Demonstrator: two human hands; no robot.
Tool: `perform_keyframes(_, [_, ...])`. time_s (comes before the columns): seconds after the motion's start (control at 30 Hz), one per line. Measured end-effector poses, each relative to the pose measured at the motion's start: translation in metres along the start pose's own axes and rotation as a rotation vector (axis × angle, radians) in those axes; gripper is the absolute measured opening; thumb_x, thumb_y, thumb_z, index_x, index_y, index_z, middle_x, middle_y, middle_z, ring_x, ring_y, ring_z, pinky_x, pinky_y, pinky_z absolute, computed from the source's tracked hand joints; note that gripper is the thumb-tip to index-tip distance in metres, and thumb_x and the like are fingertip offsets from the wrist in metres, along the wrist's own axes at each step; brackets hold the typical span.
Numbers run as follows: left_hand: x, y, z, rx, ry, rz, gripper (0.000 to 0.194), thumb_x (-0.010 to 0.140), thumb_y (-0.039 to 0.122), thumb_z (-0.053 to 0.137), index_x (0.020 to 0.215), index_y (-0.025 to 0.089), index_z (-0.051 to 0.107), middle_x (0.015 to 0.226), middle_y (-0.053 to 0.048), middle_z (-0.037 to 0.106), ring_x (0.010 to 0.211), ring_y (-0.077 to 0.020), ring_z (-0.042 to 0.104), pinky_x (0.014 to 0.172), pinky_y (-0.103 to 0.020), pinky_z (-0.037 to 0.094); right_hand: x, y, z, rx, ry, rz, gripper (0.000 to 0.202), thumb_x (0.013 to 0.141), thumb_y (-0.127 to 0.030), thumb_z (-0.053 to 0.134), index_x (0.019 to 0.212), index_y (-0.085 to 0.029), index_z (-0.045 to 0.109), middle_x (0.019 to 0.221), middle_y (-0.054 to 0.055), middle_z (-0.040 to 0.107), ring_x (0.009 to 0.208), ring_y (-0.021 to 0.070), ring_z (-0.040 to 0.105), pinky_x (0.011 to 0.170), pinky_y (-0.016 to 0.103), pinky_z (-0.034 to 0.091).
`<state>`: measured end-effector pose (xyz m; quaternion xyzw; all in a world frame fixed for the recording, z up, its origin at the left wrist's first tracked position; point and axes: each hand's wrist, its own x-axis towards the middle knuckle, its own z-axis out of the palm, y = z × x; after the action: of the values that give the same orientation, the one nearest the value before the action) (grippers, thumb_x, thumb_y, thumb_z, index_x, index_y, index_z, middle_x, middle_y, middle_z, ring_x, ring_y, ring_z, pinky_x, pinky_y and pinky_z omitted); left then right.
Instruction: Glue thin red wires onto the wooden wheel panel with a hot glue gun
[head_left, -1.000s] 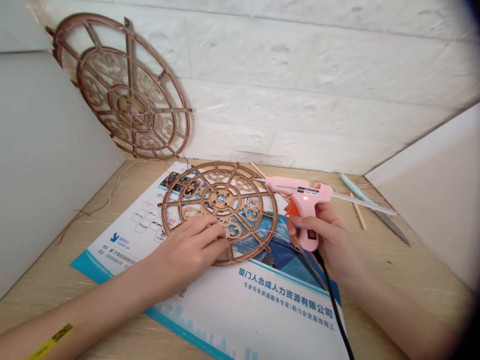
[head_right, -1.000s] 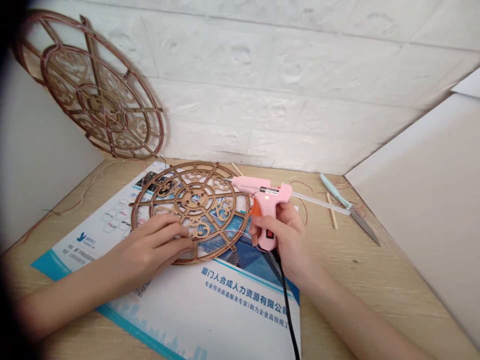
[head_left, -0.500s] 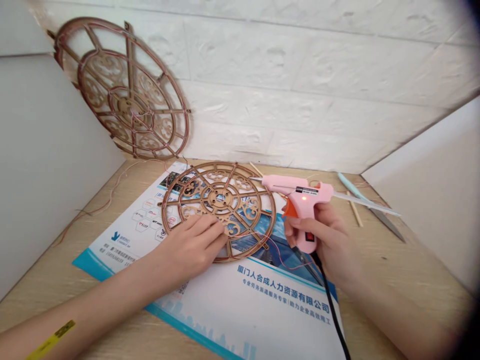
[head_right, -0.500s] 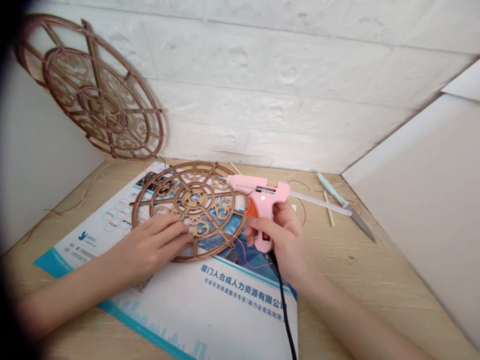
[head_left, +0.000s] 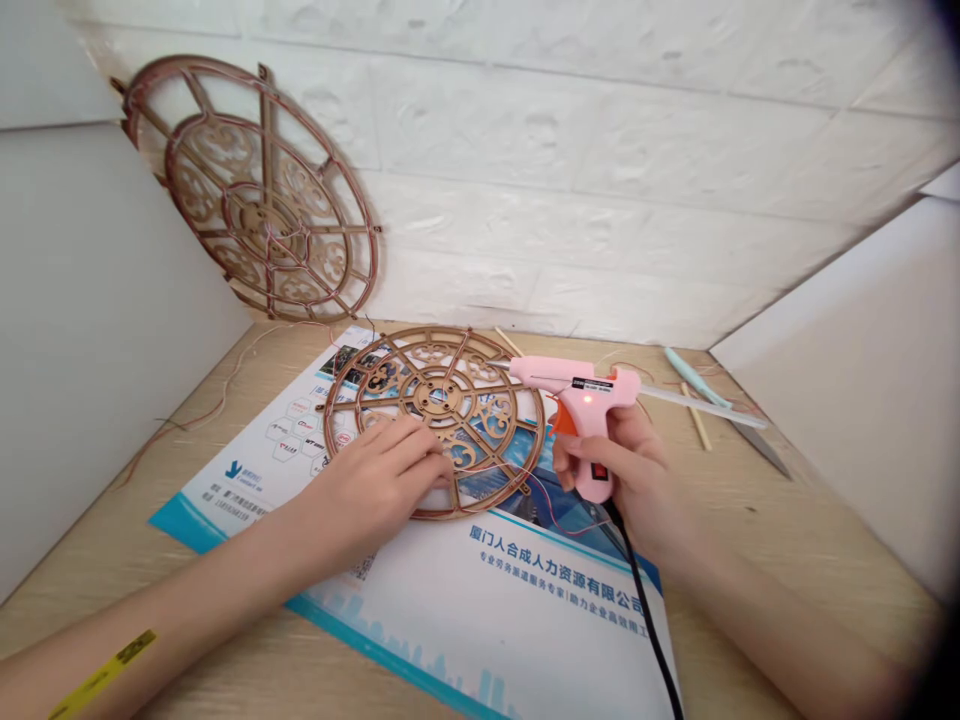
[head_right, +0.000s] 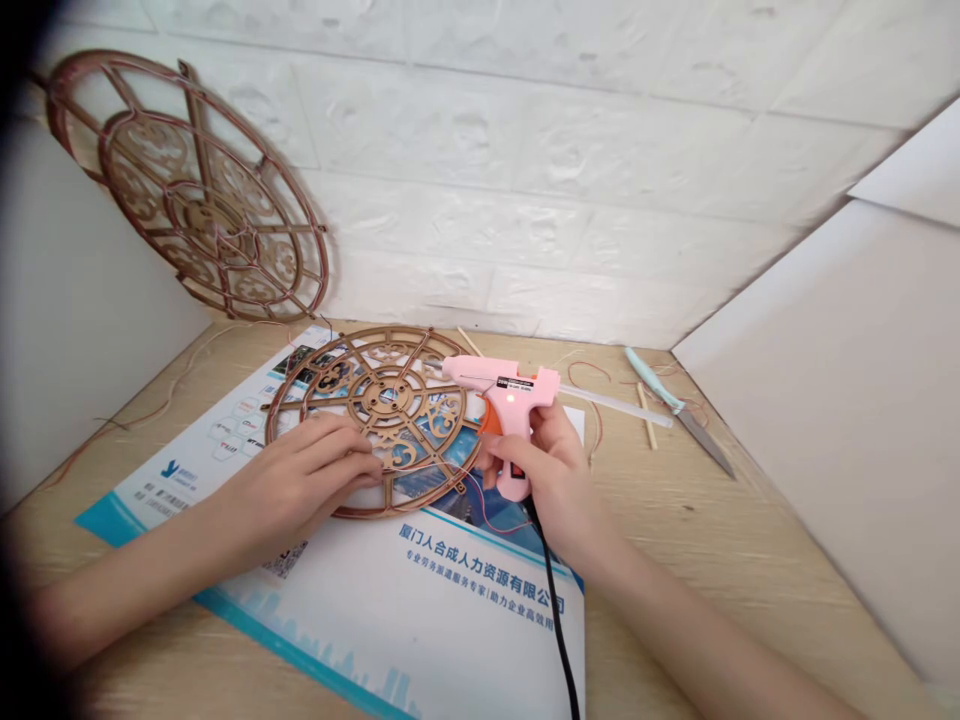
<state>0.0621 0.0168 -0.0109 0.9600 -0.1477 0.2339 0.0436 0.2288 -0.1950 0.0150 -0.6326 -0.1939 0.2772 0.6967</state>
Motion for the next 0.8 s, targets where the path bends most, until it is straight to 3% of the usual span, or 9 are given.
perform_keyframes(0.27, [0.006,0.008,0.008,-0.031,-0.043,0.072,0.020,0.109,0.023,0.049,0.114,0.019,0.067,0.104,-0.004,0.071,0.105,-0.0234,0.059,0.087,-0.036,0.048,0.001,0.002,0.001,0.017,-0.019,-0.007,0.025,0.072,-0.026,0.079,0.089,-0.026,0.059,0.063,-0.003,0.068,0.052,0.0164,0.057,0.053,0.031,0.042])
perform_keyframes(0.43, [0.010,0.014,0.016,-0.040,-0.151,0.017,0.018,0.106,0.014,0.051,0.096,0.016,0.066,0.093,-0.003,0.064,0.087,-0.0185,0.058,0.072,-0.030,0.047,0.002,0.001,0.002,0.031,-0.036,-0.019,0.026,0.073,-0.025,0.078,0.091,-0.025,0.059,0.063,-0.003,0.068,0.052,0.0162,0.058,0.053,0.029,0.043])
perform_keyframes(0.6, [0.010,0.018,0.021,-0.017,-0.189,-0.065,0.017,0.102,0.008,0.051,0.094,0.014,0.065,0.094,-0.005,0.059,0.092,-0.0206,0.057,0.074,-0.031,0.049,0.003,0.002,0.004,0.037,-0.047,-0.038,0.030,0.070,-0.025,0.079,0.091,-0.023,0.058,0.064,-0.003,0.068,0.053,0.0149,0.058,0.053,0.027,0.044])
perform_keyframes(0.8, [0.014,0.019,0.021,0.014,-0.252,-0.093,0.001,0.098,0.012,0.063,0.098,0.013,0.063,0.098,-0.003,0.062,0.090,-0.0177,0.062,0.073,-0.030,0.055,0.003,0.003,0.005,0.057,-0.037,-0.046,0.030,0.071,-0.023,0.078,0.094,-0.022,0.059,0.063,-0.003,0.069,0.055,0.0134,0.059,0.053,0.023,0.044])
